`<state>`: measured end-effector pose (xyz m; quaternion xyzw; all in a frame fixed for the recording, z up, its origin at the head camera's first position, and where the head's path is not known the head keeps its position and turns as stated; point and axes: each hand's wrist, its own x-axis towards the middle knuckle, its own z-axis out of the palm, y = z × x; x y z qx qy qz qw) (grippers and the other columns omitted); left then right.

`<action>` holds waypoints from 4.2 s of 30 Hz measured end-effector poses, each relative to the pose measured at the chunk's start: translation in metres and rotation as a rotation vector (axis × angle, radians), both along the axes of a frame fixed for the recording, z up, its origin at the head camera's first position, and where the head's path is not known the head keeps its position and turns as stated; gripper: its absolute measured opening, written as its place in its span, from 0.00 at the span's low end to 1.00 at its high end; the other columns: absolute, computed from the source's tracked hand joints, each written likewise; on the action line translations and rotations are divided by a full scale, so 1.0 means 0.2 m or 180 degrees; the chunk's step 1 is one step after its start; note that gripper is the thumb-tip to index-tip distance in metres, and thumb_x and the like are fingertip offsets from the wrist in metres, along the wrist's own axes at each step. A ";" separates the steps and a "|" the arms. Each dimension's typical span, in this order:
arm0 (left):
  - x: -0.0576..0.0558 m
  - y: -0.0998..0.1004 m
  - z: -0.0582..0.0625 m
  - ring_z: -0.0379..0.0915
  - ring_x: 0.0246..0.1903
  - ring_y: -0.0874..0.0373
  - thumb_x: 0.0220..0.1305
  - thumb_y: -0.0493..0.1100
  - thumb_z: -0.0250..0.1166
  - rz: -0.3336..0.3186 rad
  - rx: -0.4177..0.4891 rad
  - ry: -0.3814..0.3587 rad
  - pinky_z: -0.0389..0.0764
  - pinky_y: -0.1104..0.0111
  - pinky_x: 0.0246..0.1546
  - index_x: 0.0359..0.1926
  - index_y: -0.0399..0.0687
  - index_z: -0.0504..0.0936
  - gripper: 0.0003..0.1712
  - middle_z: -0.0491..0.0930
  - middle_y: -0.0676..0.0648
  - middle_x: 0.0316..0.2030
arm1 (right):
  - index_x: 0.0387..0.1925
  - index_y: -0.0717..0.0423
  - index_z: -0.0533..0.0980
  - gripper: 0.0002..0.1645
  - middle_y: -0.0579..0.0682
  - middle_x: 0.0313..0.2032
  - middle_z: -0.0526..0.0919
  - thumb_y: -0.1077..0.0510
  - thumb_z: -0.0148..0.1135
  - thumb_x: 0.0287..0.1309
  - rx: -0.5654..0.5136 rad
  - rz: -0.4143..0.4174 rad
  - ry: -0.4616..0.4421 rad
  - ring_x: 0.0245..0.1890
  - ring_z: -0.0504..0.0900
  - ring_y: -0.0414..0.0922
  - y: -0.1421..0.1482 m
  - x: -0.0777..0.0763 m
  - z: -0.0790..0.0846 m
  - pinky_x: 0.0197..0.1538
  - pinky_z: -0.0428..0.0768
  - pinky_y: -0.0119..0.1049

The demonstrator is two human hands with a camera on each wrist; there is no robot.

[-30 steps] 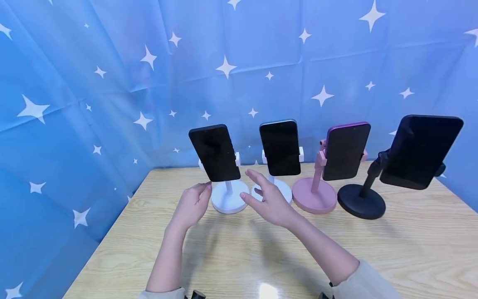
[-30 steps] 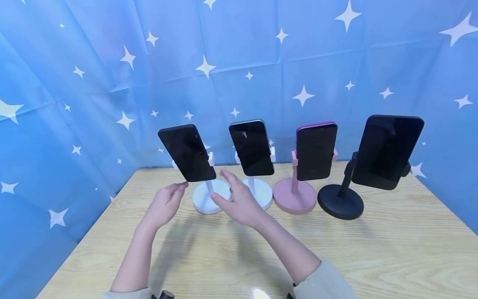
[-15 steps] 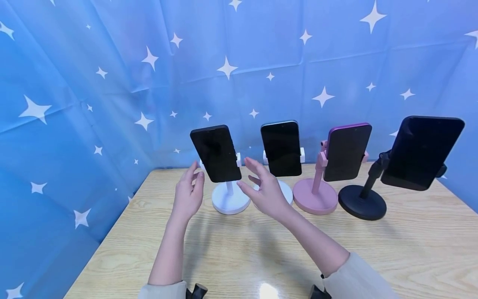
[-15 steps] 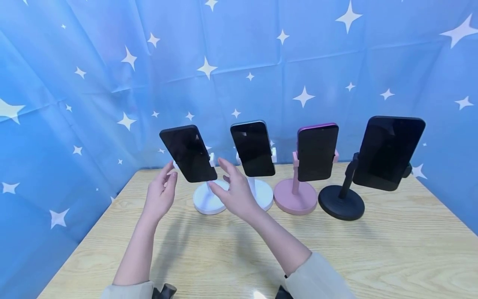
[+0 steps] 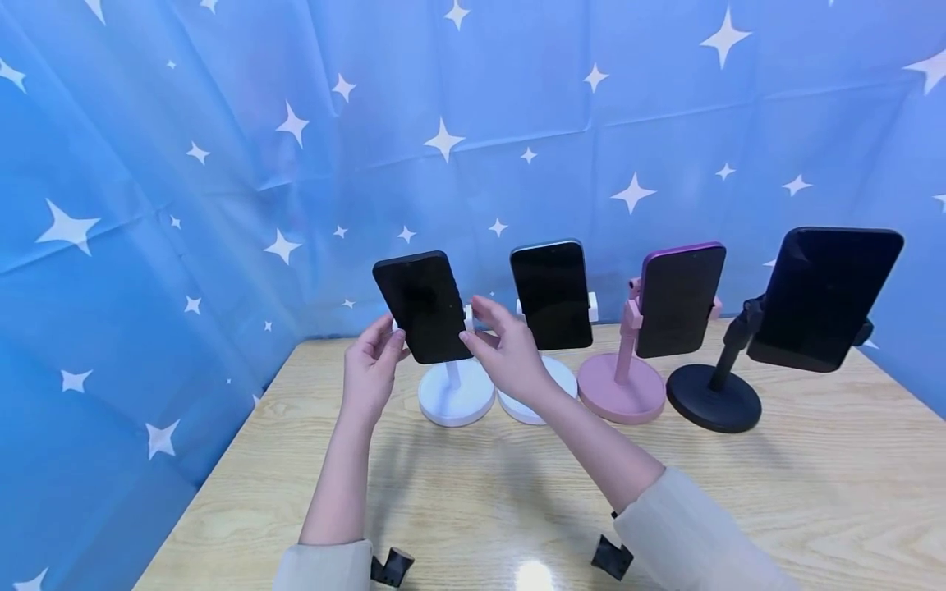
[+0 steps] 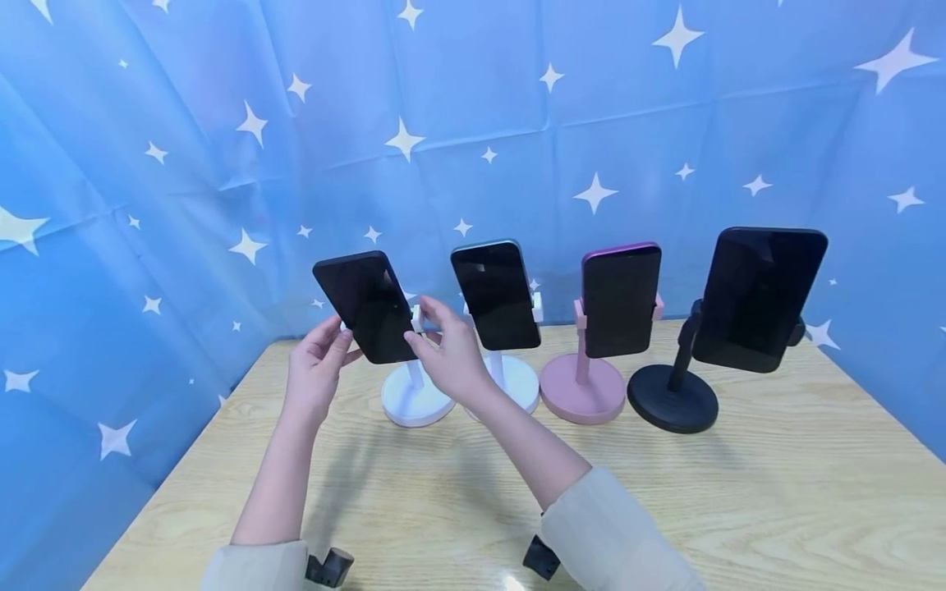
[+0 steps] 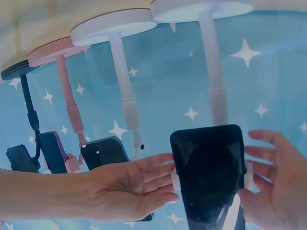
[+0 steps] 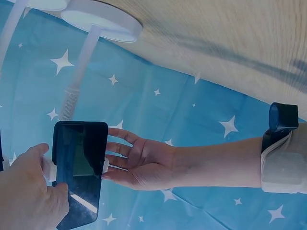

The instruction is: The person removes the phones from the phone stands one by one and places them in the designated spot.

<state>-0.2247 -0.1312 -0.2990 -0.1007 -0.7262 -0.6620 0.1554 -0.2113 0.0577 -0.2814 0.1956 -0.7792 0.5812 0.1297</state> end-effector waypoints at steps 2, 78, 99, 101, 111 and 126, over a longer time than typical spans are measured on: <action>-0.01 0.00 0.00 0.72 0.53 0.55 0.66 0.35 0.52 0.0009 0.0039 -0.0033 0.76 0.64 0.47 0.61 0.37 0.67 0.22 0.72 0.39 0.56 | 0.62 0.64 0.62 0.28 0.60 0.61 0.66 0.64 0.55 0.60 0.0036 0.0012 0.0036 0.61 0.68 0.50 -0.01 -0.02 0.00 0.54 0.72 0.39; 0.14 -0.09 -0.03 0.81 0.31 0.63 0.50 0.31 0.67 -0.0870 -0.0156 0.0326 0.79 0.71 0.39 0.48 0.48 0.81 0.22 0.83 0.61 0.36 | 0.52 0.67 0.71 0.23 0.58 0.41 0.79 0.73 0.59 0.52 0.0459 0.0271 0.0954 0.36 0.80 0.45 0.16 0.19 -0.07 0.42 0.80 0.32; 0.23 0.01 -0.02 0.81 0.29 0.63 0.47 0.32 0.69 -0.1912 0.0087 0.1103 0.81 0.69 0.29 0.41 0.57 0.85 0.20 0.83 0.56 0.33 | 0.48 0.71 0.72 0.25 0.56 0.34 0.81 0.78 0.61 0.44 0.0508 0.0251 0.1483 0.27 0.76 0.40 0.32 0.36 -0.07 0.31 0.79 0.27; 0.24 0.03 -0.01 0.82 0.30 0.62 0.47 0.33 0.70 -0.1999 0.0098 0.1179 0.81 0.68 0.29 0.42 0.55 0.85 0.19 0.83 0.56 0.33 | 0.48 0.71 0.72 0.26 0.56 0.33 0.81 0.79 0.62 0.42 0.0524 0.0230 0.1559 0.27 0.76 0.40 0.33 0.38 -0.06 0.31 0.79 0.25; 0.29 0.09 0.03 0.81 0.26 0.61 0.43 0.31 0.72 -0.2047 -0.0130 0.1278 0.81 0.67 0.24 0.36 0.37 0.85 0.14 0.83 0.42 0.26 | 0.45 0.74 0.73 0.26 0.59 0.35 0.80 0.81 0.63 0.39 0.0504 0.0250 0.1668 0.30 0.77 0.39 0.41 0.46 -0.03 0.35 0.78 0.22; 0.34 0.25 0.05 0.80 0.25 0.55 0.42 0.24 0.69 -0.2367 -0.0251 0.1494 0.78 0.68 0.19 0.35 0.21 0.79 0.14 0.80 0.32 0.26 | 0.47 0.71 0.73 0.23 0.51 0.36 0.81 0.73 0.64 0.45 0.0565 0.0080 0.1639 0.32 0.77 0.35 0.58 0.56 -0.05 0.37 0.78 0.21</action>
